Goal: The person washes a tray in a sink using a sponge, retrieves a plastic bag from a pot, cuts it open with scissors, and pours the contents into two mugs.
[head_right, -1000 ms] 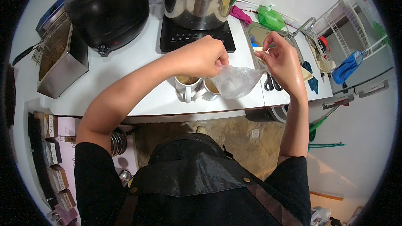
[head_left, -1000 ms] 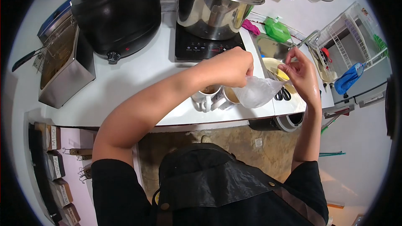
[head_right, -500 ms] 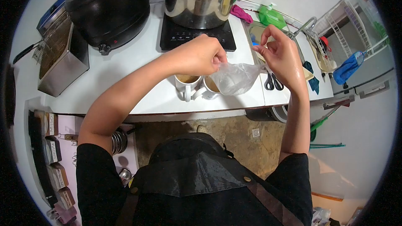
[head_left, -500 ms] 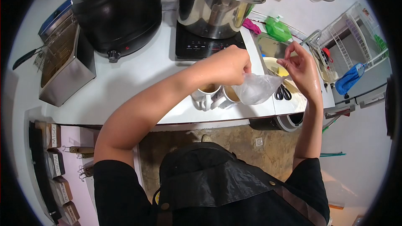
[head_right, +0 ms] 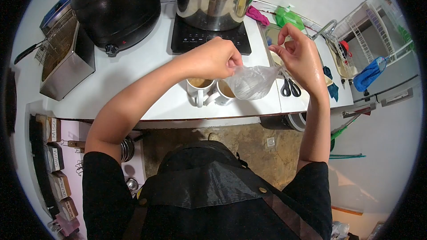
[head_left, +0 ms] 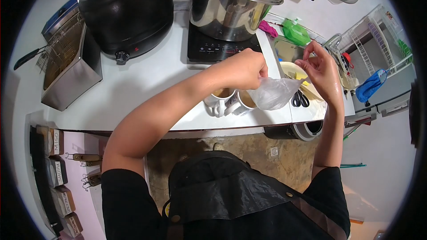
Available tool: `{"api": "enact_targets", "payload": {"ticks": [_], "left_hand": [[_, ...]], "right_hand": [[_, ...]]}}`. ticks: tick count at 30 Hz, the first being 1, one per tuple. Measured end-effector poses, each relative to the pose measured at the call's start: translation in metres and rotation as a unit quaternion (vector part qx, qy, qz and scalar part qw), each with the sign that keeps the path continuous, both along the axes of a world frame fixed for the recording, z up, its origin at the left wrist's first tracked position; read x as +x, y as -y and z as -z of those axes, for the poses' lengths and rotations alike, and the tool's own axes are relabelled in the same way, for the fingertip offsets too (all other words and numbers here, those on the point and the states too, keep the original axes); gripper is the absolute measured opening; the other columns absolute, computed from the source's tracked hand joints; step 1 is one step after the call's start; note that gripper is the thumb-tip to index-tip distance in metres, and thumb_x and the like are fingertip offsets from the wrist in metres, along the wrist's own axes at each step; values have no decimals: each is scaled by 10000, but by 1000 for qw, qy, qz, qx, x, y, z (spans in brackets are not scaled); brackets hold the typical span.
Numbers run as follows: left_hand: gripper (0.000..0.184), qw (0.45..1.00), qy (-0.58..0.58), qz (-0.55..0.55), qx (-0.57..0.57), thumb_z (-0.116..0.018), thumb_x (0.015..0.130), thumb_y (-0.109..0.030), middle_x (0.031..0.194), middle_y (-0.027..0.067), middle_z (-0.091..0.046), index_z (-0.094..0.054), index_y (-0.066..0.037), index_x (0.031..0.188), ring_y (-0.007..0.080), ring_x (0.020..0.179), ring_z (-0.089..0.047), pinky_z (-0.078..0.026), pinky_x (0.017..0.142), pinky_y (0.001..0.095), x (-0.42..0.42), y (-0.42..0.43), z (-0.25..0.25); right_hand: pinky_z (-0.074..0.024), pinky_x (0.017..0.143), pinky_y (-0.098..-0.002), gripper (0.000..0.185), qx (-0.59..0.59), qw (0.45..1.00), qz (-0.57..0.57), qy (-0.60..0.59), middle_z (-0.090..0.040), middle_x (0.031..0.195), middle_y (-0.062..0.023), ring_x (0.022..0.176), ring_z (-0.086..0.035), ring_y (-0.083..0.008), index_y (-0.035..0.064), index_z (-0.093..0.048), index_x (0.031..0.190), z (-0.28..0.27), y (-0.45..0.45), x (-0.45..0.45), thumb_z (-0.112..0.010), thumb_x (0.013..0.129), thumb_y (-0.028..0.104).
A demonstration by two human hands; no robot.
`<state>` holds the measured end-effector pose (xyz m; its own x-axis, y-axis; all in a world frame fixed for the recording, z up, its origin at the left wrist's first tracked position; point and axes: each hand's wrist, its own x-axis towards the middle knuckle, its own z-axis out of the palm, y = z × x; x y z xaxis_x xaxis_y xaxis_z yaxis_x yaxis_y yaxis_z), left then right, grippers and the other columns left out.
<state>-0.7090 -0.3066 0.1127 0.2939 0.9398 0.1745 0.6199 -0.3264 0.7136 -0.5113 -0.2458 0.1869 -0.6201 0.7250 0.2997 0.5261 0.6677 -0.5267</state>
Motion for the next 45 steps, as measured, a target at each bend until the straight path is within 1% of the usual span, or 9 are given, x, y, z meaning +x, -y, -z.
{"api": "enact_targets", "payload": {"ticks": [8,11,20,27,33,36,39,42,45], "left_hand": [[198,1000,-11,-4,-13,-618,680,-22,788,135,-667,-667,-9,871,258,756,-655,-499,702,346,0,-4,3],[160,1000,-4,-10,25,-629,679,-25,771,132,-662,-621,-10,838,262,754,-654,-499,703,348,0,-4,7],[286,999,-12,-4,30,-619,683,-9,765,112,-662,-544,-23,959,268,759,-658,-498,711,367,2,-4,11],[281,999,-16,-13,41,-603,694,-15,765,116,-662,-554,-21,971,273,761,-659,-498,714,373,3,-4,10],[279,999,-9,-19,26,-596,698,-17,760,119,-660,-565,-16,975,273,764,-659,-498,713,374,3,-1,8],[281,999,-10,-21,24,-596,696,-20,759,119,-659,-567,-16,975,273,765,-658,-498,719,375,2,-2,12],[286,999,-21,-22,30,-597,692,-23,757,113,-658,-569,-23,976,272,764,-656,-496,732,376,0,-2,16],[292,999,-28,-21,30,-599,690,-26,756,105,-656,-572,-35,980,269,765,-654,-494,746,378,-2,0,20],[294,999,-31,-22,24,-600,691,-26,762,102,-655,-574,-45,983,267,771,-652,-492,753,380,-3,0,20]], "right_hand": [[-250,467,-243,236,8,1000,-8,3,-378,531,5,532,-313,-43,23,-432,816,0,-4,-2,-668,802,34],[-248,466,-247,231,4,1000,-10,-4,-386,528,0,530,-311,-44,22,-432,815,0,-6,-4,-662,801,24],[-246,469,-261,224,12,999,-5,35,-381,516,-14,523,-295,-67,18,-434,825,-8,-2,-10,-657,805,24],[-251,470,-267,221,21,998,-12,50,-393,516,-26,527,-296,-79,20,-436,839,-11,-6,-11,-655,810,26],[-266,469,-267,224,16,999,-35,30,-413,527,-34,529,-307,-76,19,-435,839,-12,-2,-17,-657,812,26],[-267,467,-271,222,17,998,-24,64,-419,526,-38,521,-314,-75,14,-443,843,-15,2,-21,-662,809,30],[-265,465,-276,222,17,996,-24,80,-416,527,-37,512,-317,-77,13,-448,842,-10,0,-21,-666,804,32],[-261,463,-282,220,-11,998,-24,57,-406,516,-36,505,-316,-77,16,-451,838,1,-4,-20,-667,801,33],[-264,462,-279,221,5,997,-22,68,-411,511,-40,501,-318,-72,19,-448,831,1,-3,-19,-666,799,33]]}}
